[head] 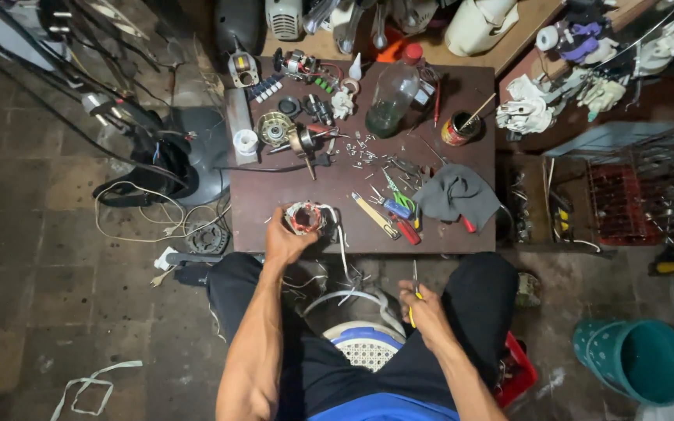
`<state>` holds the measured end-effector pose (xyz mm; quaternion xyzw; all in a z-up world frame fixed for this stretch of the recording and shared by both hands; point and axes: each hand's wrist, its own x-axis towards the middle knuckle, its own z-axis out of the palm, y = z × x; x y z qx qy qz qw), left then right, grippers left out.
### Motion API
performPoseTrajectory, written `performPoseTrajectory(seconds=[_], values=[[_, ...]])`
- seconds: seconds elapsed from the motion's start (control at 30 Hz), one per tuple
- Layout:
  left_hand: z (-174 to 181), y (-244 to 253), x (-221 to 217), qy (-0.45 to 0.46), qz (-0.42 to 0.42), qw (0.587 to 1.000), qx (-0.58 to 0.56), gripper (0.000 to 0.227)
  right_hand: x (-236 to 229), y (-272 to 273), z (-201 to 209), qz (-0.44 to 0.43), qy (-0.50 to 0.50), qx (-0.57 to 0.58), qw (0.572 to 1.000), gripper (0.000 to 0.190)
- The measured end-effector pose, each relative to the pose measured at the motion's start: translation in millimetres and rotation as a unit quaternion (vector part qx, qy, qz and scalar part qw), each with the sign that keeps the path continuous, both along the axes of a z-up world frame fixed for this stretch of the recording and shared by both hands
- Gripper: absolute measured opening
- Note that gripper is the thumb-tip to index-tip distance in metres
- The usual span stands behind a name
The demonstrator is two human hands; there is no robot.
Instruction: The person sits cross-legged and works on a cylindrical electrical component, likely a motor stator, by hand. They manipulate the wires and internal parts of the component, then use pliers to cut a wire.
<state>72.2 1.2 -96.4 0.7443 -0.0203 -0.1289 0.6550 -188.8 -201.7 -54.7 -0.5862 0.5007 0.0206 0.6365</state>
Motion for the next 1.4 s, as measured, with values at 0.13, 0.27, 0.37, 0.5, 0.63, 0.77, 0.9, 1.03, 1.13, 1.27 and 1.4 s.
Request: performPoseTrajectory(seconds=[0.13,0.27,0.37,0.5,0.63,0.77,0.9,1.03,1.13,1.27,1.4], values=[[-15,14,15,-0.079,-0.033,0.979,0.182,0.084,8,2,7,-0.013,-0.005,0.016,1.0,0.034],[-3,18,19,-0.11,-0.038,0.97,0.212,0.08,28,9,54,-0.066,-0.046,0.065,0.995,0.036],[-10,21,18,-0.116,-0.042,0.969,0.216,0.079,24,-2,29,-0.018,-0.052,0.027,0.998,0.035],[3,20,10,-0.096,-0.043,0.974,0.201,0.084,41,-1,54,-0.007,-0.082,0.018,0.996,0.041],[35,16,-2,-0.043,-0.045,0.972,0.226,0.096,59,0,72,0.033,-0.108,-0.009,0.994,0.031],[84,3,-45,-0.12,0.063,0.966,0.218,0.085,66,-2,60,0.061,-0.107,-0.015,0.992,0.024],[146,-51,-108,0.042,-0.075,0.996,0.023,0.048,80,24,79,0.212,-0.097,-0.222,0.947,0.014],[111,-76,-129,0.322,0.006,0.938,-0.125,0.024,103,-6,136,0.472,-0.08,-0.059,0.876,0.043],[107,-69,-132,0.444,0.094,0.882,-0.123,0.05,132,-47,136,0.46,-0.025,-0.055,0.886,0.027],[96,-51,-150,0.383,-0.02,0.899,-0.214,0.019,198,-98,53,0.33,0.007,-0.425,0.843,0.018],[114,-50,-151,0.39,-0.057,0.905,-0.161,0.037,234,-112,3,0.443,0.234,-0.49,0.713,0.026]])
